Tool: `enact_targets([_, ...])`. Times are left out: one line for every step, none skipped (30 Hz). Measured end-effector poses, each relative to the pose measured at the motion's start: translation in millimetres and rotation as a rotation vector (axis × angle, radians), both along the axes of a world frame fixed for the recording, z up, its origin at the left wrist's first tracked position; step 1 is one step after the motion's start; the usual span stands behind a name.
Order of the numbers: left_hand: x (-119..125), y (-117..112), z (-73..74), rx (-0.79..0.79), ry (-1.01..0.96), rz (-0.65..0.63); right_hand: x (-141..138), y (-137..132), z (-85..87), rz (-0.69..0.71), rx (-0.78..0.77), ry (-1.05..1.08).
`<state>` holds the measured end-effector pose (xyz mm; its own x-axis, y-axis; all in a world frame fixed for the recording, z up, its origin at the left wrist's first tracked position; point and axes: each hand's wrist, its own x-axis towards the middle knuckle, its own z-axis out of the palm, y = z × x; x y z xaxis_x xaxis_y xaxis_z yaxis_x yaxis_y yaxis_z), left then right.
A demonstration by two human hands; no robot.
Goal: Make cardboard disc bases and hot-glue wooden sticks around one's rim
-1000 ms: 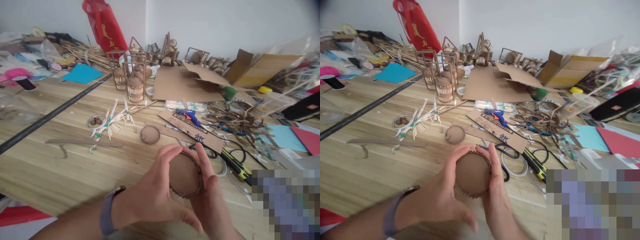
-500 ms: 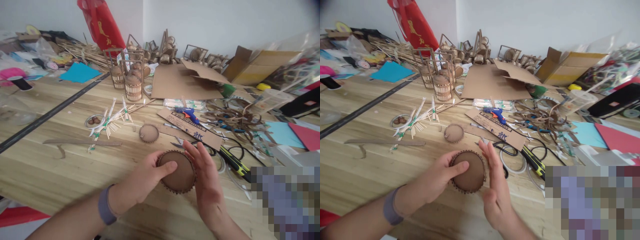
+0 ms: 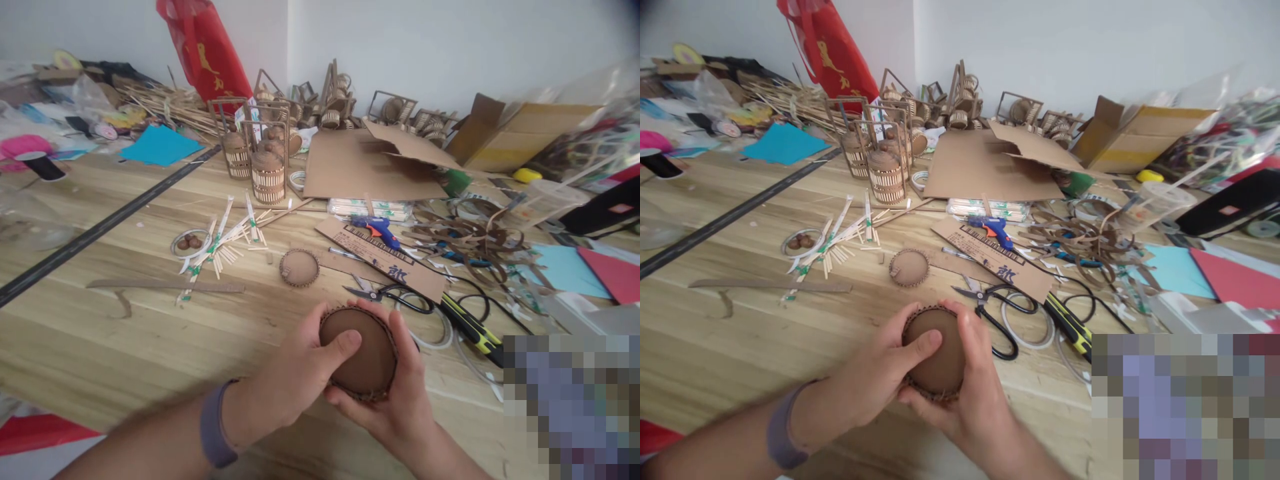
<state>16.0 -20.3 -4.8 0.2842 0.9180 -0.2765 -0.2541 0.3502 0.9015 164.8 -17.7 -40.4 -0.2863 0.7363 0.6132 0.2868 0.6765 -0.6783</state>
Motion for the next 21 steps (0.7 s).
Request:
enact_targets([0, -1, 0.6, -0.015, -0.049, -0.014, 1, 0, 1.4, 0.015, -0.003, 0.018])
enact_targets([0, -1, 1.2, -0.041, -0.113, -0.036, 2, -1, 3.0, 0.029, -0.007, 0.045])
enact_targets([-1, -1, 1.7, -0.077, -0.181, -0.065, 3, -2, 4.4, 0.044, -0.017, 0.075])
enact_targets([-1, -1, 2.0, -0.124, -0.243, -0.089, 4, -4, 5.6, 0.062, -0.032, 0.104])
enact_targets([-1, -1, 2.2, -0.182, -0.292, -0.107, 5, -5, 6.3, 0.081, -0.049, 0.126])
enact_targets([-1, 0, 2.1, -0.249, -0.324, -0.119, 6, -6, 6.4, 0.104, -0.064, 0.133])
enact_targets([-1, 1, 2.0, -0.317, -0.342, -0.124, 6, -6, 6.0, 0.124, -0.078, 0.128])
enact_targets([-1, 2, 1.8, -0.380, -0.349, -0.127, 7, -6, 5.2, 0.141, -0.094, 0.108])
enact_targets([-1, 3, 1.8, -0.429, -0.352, -0.132, 8, -5, 4.2, 0.152, -0.107, 0.080])
enact_targets([-1, 5, 2.1, -0.464, -0.357, -0.139, 10, -4, 3.2, 0.156, -0.116, 0.052])
enact_targets([-2, 7, 2.6, -0.491, -0.363, -0.140, 11, -2, 2.3, 0.153, -0.122, 0.024])
enact_targets([-2, 9, 3.6, -0.512, -0.373, -0.129, 12, -1, 1.6, 0.143, -0.129, 0.003])
enact_targets([-2, 11, 4.9, -0.529, -0.388, -0.102, 14, 1, 1.0, 0.127, -0.146, -0.008])
enact_targets([-3, 13, 6.3, -0.545, -0.407, -0.068, 15, 2, 0.6, 0.109, -0.170, -0.009])
enact_targets([-3, 15, 7.9, -0.556, -0.430, -0.027, 16, 3, 0.3, 0.092, -0.201, -0.002])
enact_targets([-4, 16, 9.3, -0.563, -0.453, 0.012, 16, 3, 0.1, 0.079, -0.234, 0.010])
enact_targets([-5, 17, 10.5, -0.569, -0.470, 0.042, 17, 3, -0.3, 0.071, -0.258, 0.024])
enact_targets([-6, 19, 11.3, -0.576, -0.479, 0.061, 17, 3, -0.6, 0.067, -0.270, 0.035])
enact_targets([-8, 20, 11.7, -0.587, -0.479, 0.068, 18, 3, -1.0, 0.063, -0.271, 0.036])
enact_targets([-9, 21, 11.7, -0.603, -0.471, 0.061, 18, 3, -1.3, 0.059, -0.266, 0.029])
enact_targets([-11, 21, 11.4, -0.619, -0.467, 0.050, 18, 3, -1.6, 0.053, -0.261, 0.017])
